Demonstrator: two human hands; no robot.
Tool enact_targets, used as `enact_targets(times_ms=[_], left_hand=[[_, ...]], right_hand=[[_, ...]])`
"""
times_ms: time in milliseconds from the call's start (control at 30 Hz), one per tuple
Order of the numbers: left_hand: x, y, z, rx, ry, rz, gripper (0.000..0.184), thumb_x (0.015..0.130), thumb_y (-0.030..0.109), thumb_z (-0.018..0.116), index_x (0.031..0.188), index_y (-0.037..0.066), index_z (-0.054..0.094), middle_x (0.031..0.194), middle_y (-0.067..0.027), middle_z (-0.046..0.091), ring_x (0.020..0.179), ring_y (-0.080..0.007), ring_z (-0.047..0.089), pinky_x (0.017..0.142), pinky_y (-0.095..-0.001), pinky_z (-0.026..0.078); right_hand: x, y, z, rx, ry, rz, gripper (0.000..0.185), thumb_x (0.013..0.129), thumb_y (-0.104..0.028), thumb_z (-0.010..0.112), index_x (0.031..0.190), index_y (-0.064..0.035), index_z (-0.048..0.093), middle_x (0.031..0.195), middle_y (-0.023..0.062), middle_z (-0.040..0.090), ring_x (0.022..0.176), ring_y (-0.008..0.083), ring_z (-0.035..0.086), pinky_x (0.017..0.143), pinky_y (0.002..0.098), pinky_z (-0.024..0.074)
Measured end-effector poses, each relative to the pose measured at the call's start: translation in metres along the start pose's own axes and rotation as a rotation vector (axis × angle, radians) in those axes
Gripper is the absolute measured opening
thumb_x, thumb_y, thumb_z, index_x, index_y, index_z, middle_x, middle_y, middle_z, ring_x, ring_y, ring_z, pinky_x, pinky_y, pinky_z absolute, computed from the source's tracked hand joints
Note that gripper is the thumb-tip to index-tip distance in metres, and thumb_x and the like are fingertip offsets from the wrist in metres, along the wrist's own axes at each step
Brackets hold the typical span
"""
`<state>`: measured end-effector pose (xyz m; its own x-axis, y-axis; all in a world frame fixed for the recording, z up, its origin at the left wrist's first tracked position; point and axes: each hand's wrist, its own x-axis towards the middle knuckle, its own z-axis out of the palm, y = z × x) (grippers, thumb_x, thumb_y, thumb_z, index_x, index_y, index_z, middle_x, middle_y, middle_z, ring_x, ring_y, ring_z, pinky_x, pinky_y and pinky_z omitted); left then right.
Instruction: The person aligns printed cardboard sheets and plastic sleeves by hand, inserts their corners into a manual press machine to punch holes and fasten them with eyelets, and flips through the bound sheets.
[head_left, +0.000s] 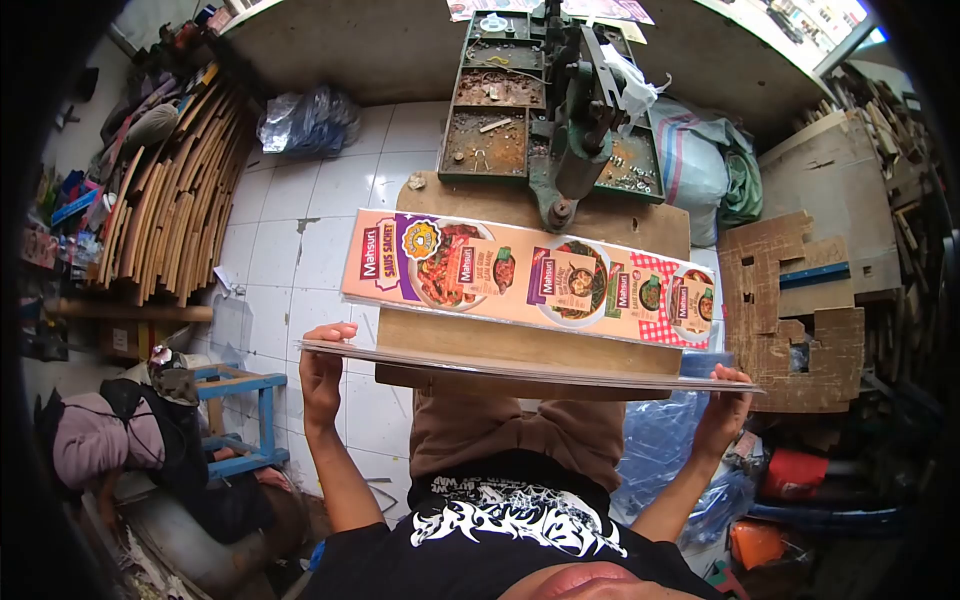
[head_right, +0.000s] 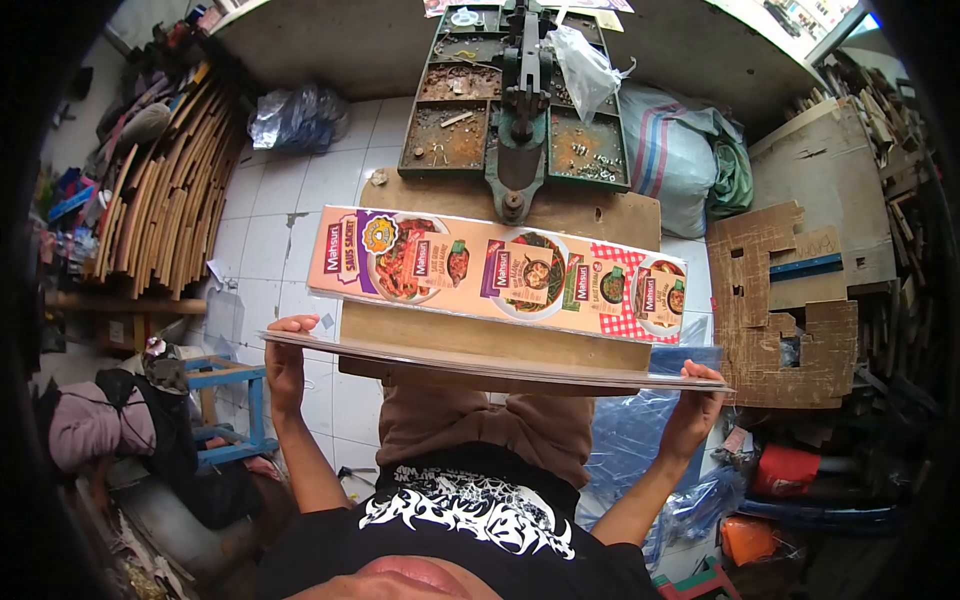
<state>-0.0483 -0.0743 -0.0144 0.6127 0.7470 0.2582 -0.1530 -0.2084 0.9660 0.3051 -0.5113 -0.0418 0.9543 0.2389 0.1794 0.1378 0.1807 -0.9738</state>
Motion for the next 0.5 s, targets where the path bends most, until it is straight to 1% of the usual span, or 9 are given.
enact_targets(times_ms=[67, 100, 167, 267, 300, 367, 433, 467, 500], left_hand=[[0.002, 0.001, 0.006, -0.015, 0.034, 0.028, 0.036, 0.097, 0.036, 0.058, 0.112, 0.003, 0.051, 0.11, -0.0129, 0.061, 0.113, -0.029, 0.056, 0.103, -0.0458, 0.04], [0.003, -0.001, 0.007, -0.015, 0.033, 0.029, 0.036, 0.097, 0.036, 0.058, 0.112, 0.003, 0.051, 0.11, -0.0129, 0.061, 0.113, -0.029, 0.056, 0.103, -0.0458, 0.04], [0.003, -0.007, 0.008, 0.019, 0.09, 0.085, 0.049, 0.094, 0.047, 0.059, 0.111, 0.002, 0.052, 0.107, -0.0131, 0.061, 0.11, -0.0297, 0.058, 0.102, -0.0462, 0.041], [0.005, -0.003, 0.012, -0.035, 0.17, 0.103, 0.051, 0.093, 0.051, 0.057, 0.105, 0.002, 0.053, 0.1, -0.0137, 0.063, 0.106, -0.0305, 0.06, 0.101, -0.0462, 0.042], [0.007, -0.002, 0.014, -0.036, 0.169, 0.103, 0.051, 0.093, 0.051, 0.057, 0.105, 0.002, 0.053, 0.1, -0.0137, 0.063, 0.106, -0.0305, 0.06, 0.101, -0.0462, 0.042], [0.012, 0.0, 0.018, -0.05, 0.231, 0.115, 0.05, 0.093, 0.052, 0.057, 0.097, 0.003, 0.053, 0.094, -0.0144, 0.064, 0.102, -0.0313, 0.062, 0.098, -0.0462, 0.043], [0.014, 0.0, 0.022, -0.058, 0.252, 0.113, 0.047, 0.094, 0.049, 0.056, 0.094, 0.003, 0.052, 0.093, -0.0154, 0.064, 0.1, -0.0312, 0.062, 0.097, -0.0457, 0.044], [0.015, 0.001, 0.024, -0.066, 0.273, 0.111, 0.044, 0.095, 0.047, 0.055, 0.092, 0.003, 0.051, 0.092, -0.0163, 0.064, 0.098, -0.0311, 0.063, 0.095, -0.0453, 0.045], [0.014, 0.001, 0.024, -0.067, 0.273, 0.112, 0.044, 0.095, 0.047, 0.055, 0.092, 0.003, 0.051, 0.092, -0.0163, 0.064, 0.098, -0.0311, 0.063, 0.095, -0.0453, 0.045]], right_hand=[[0.001, 0.001, 0.0, -0.013, -0.02, 0.0, 0.036, 0.097, -0.022, 0.055, 0.126, -0.0027, 0.049, 0.122, 0.0133, 0.057, 0.12, 0.0272, 0.054, 0.108, 0.0416, 0.037], [0.002, 0.002, 0.002, 0.006, -0.007, -0.002, 0.036, 0.097, -0.023, 0.054, 0.127, -0.0026, 0.049, 0.123, 0.0138, 0.057, 0.121, 0.0277, 0.053, 0.108, 0.0417, 0.0371], [0.003, 0.0, 0.005, 0.025, 0.009, -0.003, 0.037, 0.098, -0.024, 0.052, 0.128, -0.0025, 0.049, 0.123, 0.0143, 0.057, 0.121, 0.0282, 0.053, 0.108, 0.0418, 0.0372], [0.005, -0.011, 0.015, 0.101, -0.004, -0.056, 0.037, 0.098, -0.027, 0.05, 0.126, -0.0022, 0.05, 0.122, 0.0148, 0.058, 0.122, 0.0288, 0.053, 0.106, 0.0416, 0.0383], [0.007, -0.011, 0.015, 0.146, 0.037, -0.039, 0.035, 0.099, -0.029, 0.05, 0.122, -0.0022, 0.051, 0.119, 0.0146, 0.059, 0.12, 0.0287, 0.054, 0.105, 0.0411, 0.0398], [0.01, -0.008, 0.012, 0.19, 0.077, -0.024, 0.034, 0.099, -0.03, 0.049, 0.118, -0.0023, 0.053, 0.115, 0.0144, 0.06, 0.118, 0.0286, 0.055, 0.103, 0.0406, 0.0412], [0.015, -0.002, 0.01, 0.269, 0.056, -0.034, 0.031, 0.1, -0.033, 0.046, 0.106, -0.0035, 0.055, 0.103, 0.0113, 0.06, 0.105, 0.0253, 0.058, 0.098, 0.0393, 0.0444], [0.016, 0.0, 0.009, 0.269, 0.056, -0.035, 0.031, 0.1, -0.033, 0.046, 0.106, -0.0035, 0.055, 0.103, 0.0113, 0.06, 0.105, 0.0253, 0.058, 0.098, 0.0393, 0.0444], [0.017, -0.004, 0.017, 0.26, 0.109, -0.032, 0.031, 0.1, -0.035, 0.046, 0.1, -0.0045, 0.054, 0.096, 0.0096, 0.058, 0.097, 0.0228, 0.057, 0.095, 0.0385, 0.0448]])
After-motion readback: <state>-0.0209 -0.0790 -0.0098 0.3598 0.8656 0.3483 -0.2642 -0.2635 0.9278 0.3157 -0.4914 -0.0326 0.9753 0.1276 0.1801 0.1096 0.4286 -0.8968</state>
